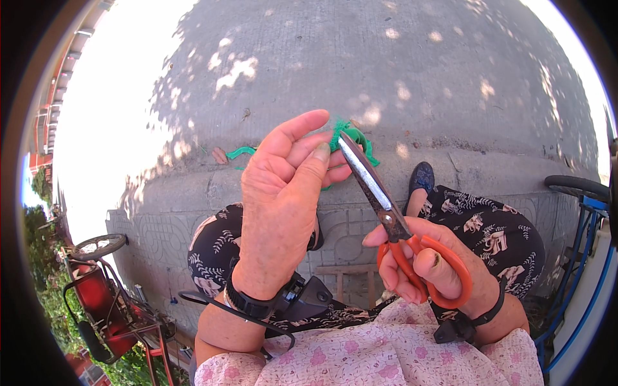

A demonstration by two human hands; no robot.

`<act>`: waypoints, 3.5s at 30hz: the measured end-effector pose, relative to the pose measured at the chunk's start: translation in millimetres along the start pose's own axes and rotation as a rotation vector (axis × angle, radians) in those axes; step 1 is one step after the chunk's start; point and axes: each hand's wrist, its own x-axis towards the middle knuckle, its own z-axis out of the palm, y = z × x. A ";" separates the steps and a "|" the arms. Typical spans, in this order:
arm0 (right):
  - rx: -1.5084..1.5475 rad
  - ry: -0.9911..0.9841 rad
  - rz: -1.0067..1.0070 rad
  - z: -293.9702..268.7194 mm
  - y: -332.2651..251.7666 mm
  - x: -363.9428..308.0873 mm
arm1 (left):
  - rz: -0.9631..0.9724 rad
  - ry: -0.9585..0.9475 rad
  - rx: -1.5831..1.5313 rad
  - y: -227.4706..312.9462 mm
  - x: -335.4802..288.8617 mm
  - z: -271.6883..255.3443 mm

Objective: The person uses a pair of scissors to cut and trim a piece of green fabric while sitting outdoors. The person holds the fabric with one hand while manipulating the scissors with the other to make small cuts.

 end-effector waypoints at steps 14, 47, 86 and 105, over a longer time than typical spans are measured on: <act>-0.217 0.521 -0.368 -13.1 -3.5 11.8 | -0.166 -0.213 0.110 8.8 -8.2 7.5; -0.162 0.443 -0.373 -17.8 -10.7 10.0 | -0.372 -0.355 0.121 -10.9 -16.7 19.0; -0.299 0.467 -0.276 -4.1 -13.3 9.4 | -0.386 -0.290 0.194 -16.4 -17.3 15.7; -0.171 0.437 -0.263 -13.2 -14.4 8.5 | -0.366 -0.336 0.212 -12.5 -18.1 19.4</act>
